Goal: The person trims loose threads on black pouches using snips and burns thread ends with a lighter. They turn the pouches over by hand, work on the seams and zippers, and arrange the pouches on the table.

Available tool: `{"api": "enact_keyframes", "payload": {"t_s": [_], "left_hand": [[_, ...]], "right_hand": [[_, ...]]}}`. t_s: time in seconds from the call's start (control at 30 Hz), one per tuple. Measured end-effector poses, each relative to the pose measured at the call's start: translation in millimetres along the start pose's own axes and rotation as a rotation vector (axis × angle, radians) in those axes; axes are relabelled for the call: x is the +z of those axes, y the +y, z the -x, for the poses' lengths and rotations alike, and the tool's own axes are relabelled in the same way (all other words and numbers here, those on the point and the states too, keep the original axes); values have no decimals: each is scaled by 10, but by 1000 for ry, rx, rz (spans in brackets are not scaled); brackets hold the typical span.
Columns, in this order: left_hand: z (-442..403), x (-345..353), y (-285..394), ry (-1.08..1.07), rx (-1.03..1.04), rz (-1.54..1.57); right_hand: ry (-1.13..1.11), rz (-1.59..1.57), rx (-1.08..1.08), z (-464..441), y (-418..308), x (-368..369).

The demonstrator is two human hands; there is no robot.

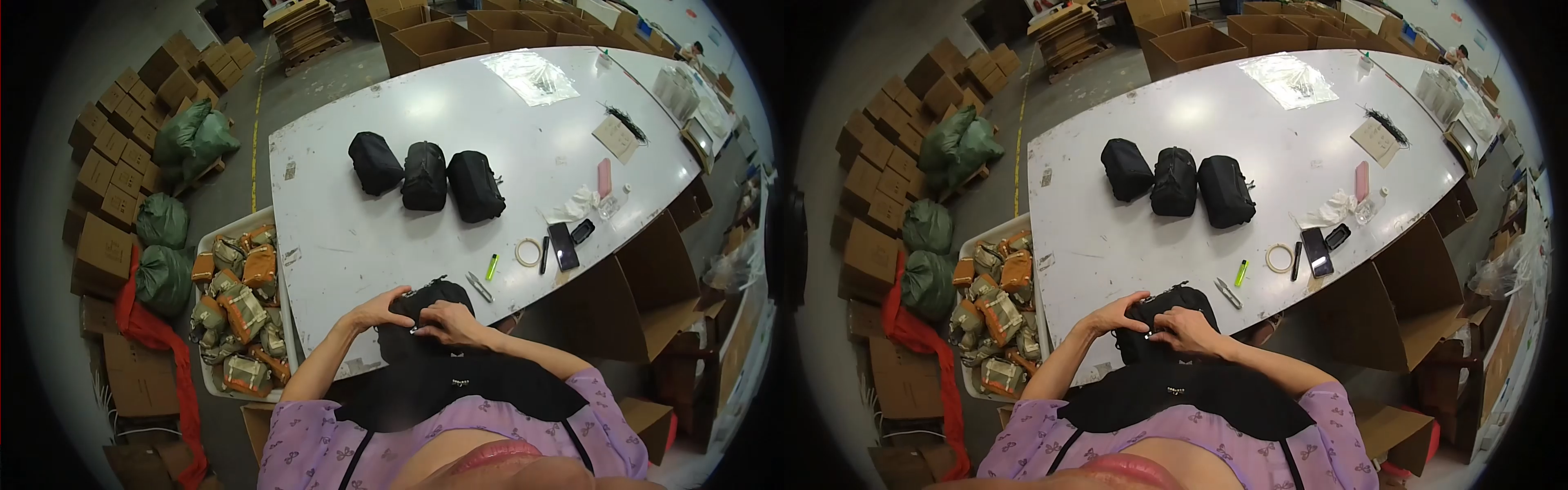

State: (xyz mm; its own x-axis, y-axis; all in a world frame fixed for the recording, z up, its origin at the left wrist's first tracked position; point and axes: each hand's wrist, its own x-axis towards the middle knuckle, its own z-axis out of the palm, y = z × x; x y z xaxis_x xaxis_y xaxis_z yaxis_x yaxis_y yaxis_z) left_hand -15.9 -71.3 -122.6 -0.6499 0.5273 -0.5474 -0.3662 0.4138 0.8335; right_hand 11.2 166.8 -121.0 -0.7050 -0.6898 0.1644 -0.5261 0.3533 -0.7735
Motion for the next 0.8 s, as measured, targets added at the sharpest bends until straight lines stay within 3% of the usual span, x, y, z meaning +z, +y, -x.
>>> {"api": "enact_keyframes", "payload": {"t_s": [0.43, 0.63, 0.77, 0.8], "left_hand": [[-31, 55, 2, -52, 127, -62], [59, 74, 95, -15, -8, -59], [202, 79, 141, 11, -5, -11], [212, 89, 137, 16, 10, -36]], "right_hand": [[172, 46, 147, -87, -166, 99], [442, 270, 91, -33, 26, 165], [754, 221, 341, 222, 649, -1], [719, 107, 414, 278, 697, -14]]}}
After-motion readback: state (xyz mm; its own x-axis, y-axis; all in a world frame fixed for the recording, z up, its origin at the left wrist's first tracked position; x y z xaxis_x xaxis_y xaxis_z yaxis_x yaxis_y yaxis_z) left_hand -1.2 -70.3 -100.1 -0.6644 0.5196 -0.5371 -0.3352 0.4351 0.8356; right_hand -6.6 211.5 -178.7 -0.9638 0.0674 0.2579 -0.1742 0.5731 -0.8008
